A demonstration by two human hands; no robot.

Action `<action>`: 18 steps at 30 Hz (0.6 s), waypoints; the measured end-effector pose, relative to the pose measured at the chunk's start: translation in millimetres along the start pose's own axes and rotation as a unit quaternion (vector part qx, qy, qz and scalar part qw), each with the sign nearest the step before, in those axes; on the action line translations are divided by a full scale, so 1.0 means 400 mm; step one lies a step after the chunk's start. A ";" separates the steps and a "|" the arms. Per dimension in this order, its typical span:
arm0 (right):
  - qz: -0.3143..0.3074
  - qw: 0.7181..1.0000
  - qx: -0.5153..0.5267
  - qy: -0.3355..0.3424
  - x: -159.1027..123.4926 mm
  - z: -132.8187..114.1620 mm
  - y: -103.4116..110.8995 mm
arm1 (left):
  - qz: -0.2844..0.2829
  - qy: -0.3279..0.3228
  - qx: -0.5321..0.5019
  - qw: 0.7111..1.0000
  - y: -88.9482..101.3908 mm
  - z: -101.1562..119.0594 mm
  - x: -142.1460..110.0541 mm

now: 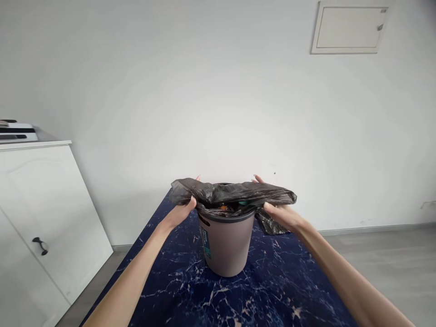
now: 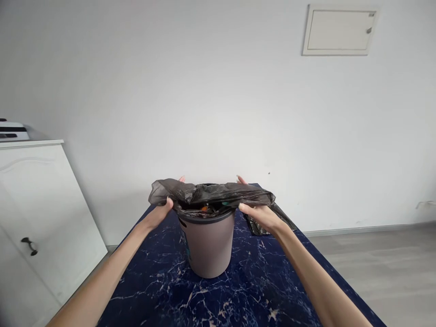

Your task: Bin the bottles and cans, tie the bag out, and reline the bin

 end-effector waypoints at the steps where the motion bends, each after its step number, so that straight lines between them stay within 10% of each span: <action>1: 0.004 1.000 -0.015 -0.003 0.015 -0.020 -0.001 | -0.022 -0.017 0.004 1.000 -0.022 0.026 0.012; 6: 0.040 0.997 0.059 -0.011 0.085 -0.097 -0.015 | -0.054 -0.113 0.034 0.992 -0.108 0.137 0.048; 13: 0.108 0.960 0.257 0.029 0.150 -0.130 0.005 | 0.030 -0.132 -0.378 0.916 -0.073 0.166 0.095; 18: 0.084 0.981 0.169 -0.052 0.170 -0.131 -0.033 | -0.043 -0.049 -0.227 0.972 -0.120 0.152 0.082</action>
Point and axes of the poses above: each hand's wrist, its own x-axis towards the middle knuckle, its own y-axis out of the back of the hand, z = x × y, the point moved 8 cm from there along x, towards the middle knuckle, and after that the axes turned 8 degrees about -x, right-handed, at the moved point
